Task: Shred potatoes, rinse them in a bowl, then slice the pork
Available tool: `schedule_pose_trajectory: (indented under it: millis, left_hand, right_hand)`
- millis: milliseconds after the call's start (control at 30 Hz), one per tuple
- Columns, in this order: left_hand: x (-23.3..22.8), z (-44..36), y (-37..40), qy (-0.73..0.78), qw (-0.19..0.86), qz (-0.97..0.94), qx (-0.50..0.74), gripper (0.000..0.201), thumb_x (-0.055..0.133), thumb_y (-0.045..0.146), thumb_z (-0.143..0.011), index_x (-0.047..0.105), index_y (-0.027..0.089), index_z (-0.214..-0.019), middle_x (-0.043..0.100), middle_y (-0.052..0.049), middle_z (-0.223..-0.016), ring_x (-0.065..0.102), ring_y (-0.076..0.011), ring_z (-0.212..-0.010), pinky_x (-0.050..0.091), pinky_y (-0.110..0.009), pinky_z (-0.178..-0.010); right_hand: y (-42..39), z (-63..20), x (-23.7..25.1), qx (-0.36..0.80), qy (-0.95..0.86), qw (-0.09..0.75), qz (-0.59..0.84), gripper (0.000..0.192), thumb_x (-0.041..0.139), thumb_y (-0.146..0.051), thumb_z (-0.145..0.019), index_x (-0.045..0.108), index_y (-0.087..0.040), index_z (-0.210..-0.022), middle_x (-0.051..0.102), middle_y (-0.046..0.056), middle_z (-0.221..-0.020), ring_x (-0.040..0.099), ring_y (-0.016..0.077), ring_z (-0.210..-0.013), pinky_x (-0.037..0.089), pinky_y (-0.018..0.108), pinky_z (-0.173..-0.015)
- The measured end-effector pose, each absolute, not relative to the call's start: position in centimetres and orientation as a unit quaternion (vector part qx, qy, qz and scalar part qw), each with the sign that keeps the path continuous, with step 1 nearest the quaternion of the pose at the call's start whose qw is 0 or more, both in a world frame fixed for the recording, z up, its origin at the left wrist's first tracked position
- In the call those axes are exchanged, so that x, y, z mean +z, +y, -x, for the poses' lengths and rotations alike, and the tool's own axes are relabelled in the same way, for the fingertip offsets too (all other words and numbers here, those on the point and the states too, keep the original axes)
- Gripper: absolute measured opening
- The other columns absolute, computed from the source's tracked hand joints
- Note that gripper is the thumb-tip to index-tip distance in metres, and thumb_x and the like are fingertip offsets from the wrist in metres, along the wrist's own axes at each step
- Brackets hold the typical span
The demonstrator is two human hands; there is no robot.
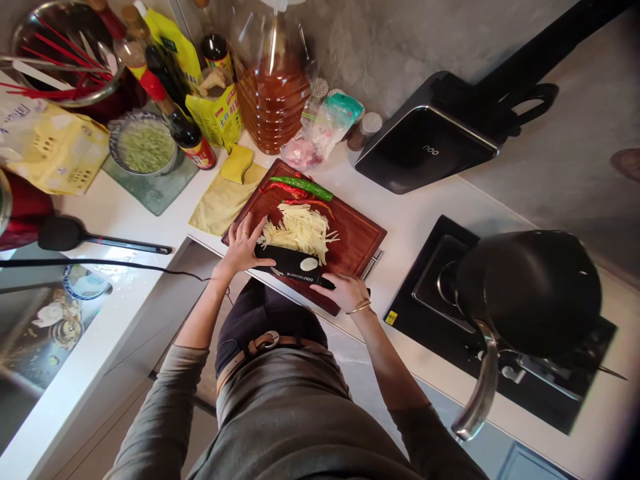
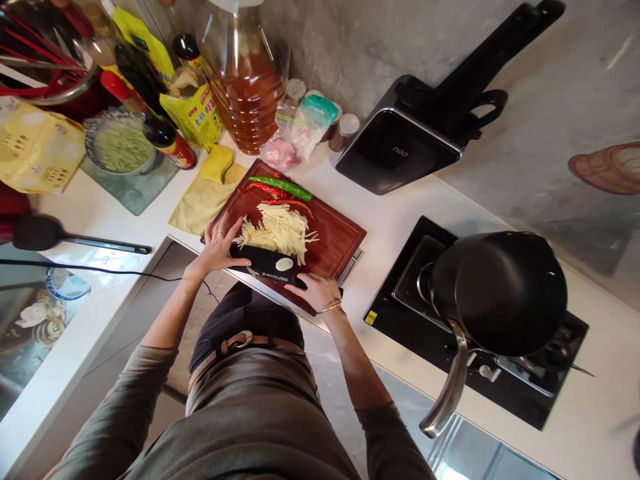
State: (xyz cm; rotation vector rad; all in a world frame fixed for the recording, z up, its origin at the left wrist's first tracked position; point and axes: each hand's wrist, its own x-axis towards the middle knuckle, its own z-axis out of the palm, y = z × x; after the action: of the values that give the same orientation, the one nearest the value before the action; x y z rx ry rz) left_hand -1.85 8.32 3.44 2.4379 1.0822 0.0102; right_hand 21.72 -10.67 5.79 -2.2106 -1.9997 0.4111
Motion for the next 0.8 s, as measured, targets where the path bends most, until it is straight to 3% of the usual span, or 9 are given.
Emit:
schedule_pose_trajectory:
  millis: [167, 300, 400, 500, 633, 800]
  left_hand:
    - [2.1, 0.6, 9.2, 0.443, 0.216, -0.869, 0.033, 0.096, 0.050, 0.073, -0.069, 0.021, 0.019, -0.144, 0.016, -0.020, -0.150, 0.015, -0.0362, -0.138, 0.007, -0.058, -0.107]
    - [2.3, -1.2, 10.7, 0.469, 0.193, -0.858, 0.086, 0.068, 0.044, 0.059, -0.082, 0.038, 0.019, -0.136, 0.033, -0.017, -0.142, 0.028, -0.0317, -0.131, 0.011, -0.054, -0.107]
    - [2.7, -2.6, 10.5, 0.389, 0.219, -0.891, 0.086, 0.041, 0.044, 0.047, -0.086, 0.057, 0.023, -0.117, 0.051, -0.012, -0.123, 0.042, -0.0274, -0.116, 0.025, -0.048, -0.101]
    - [2.7, -4.1, 9.4, 0.258, 0.238, -0.936, 0.024, 0.026, 0.051, 0.035, -0.084, 0.066, 0.024, -0.101, 0.058, -0.010, -0.110, 0.048, -0.0257, -0.104, 0.031, -0.044, -0.094]
    - [2.4, -5.5, 8.7, 0.240, 0.218, -0.946, 0.002, 0.023, 0.049, 0.030, -0.084, 0.069, 0.022, -0.093, 0.061, -0.011, -0.104, 0.050, -0.0263, -0.098, 0.032, -0.045, -0.090]
    - [3.8, -4.9, 8.9, 0.293, 0.263, -0.917, 0.063, 0.030, 0.040, 0.032, -0.090, 0.069, 0.026, -0.087, 0.068, -0.005, -0.090, 0.054, -0.0210, -0.092, 0.031, -0.043, -0.091]
  right_hand:
    - [-11.9, -22.2, 6.2, 0.107, -0.675, 0.094, 0.724, 0.046, 0.049, -0.061, -0.081, 0.073, -0.022, -0.076, 0.070, 0.002, -0.065, 0.060, 0.0114, -0.057, 0.036, 0.023, -0.056]
    - [-13.2, -22.7, 6.4, 0.108, -0.668, 0.100, 0.729, 0.046, 0.049, -0.061, -0.081, 0.072, -0.022, -0.075, 0.070, 0.001, -0.064, 0.060, 0.0103, -0.056, 0.036, 0.022, -0.056]
    - [-13.7, -22.8, 6.2, 0.113, -0.660, 0.086, 0.737, 0.046, 0.050, -0.062, -0.080, 0.073, -0.022, -0.076, 0.070, 0.001, -0.063, 0.060, 0.0110, -0.055, 0.036, 0.023, -0.055]
    - [-13.9, -22.6, 6.1, 0.124, -0.656, 0.066, 0.742, 0.047, 0.050, -0.063, -0.079, 0.073, -0.023, -0.076, 0.071, 0.002, -0.067, 0.061, 0.0121, -0.057, 0.036, 0.023, -0.056]
    - [-13.8, -22.0, 6.0, 0.165, -0.650, 0.045, 0.740, 0.043, 0.051, -0.062, -0.079, 0.073, -0.024, -0.079, 0.072, 0.002, -0.070, 0.063, 0.0129, -0.061, 0.036, 0.023, -0.057]
    - [-13.6, -21.8, 6.0, 0.175, -0.637, 0.034, 0.750, 0.045, 0.051, -0.064, -0.078, 0.072, -0.025, -0.081, 0.072, 0.002, -0.073, 0.063, 0.0134, -0.063, 0.037, 0.023, -0.057]
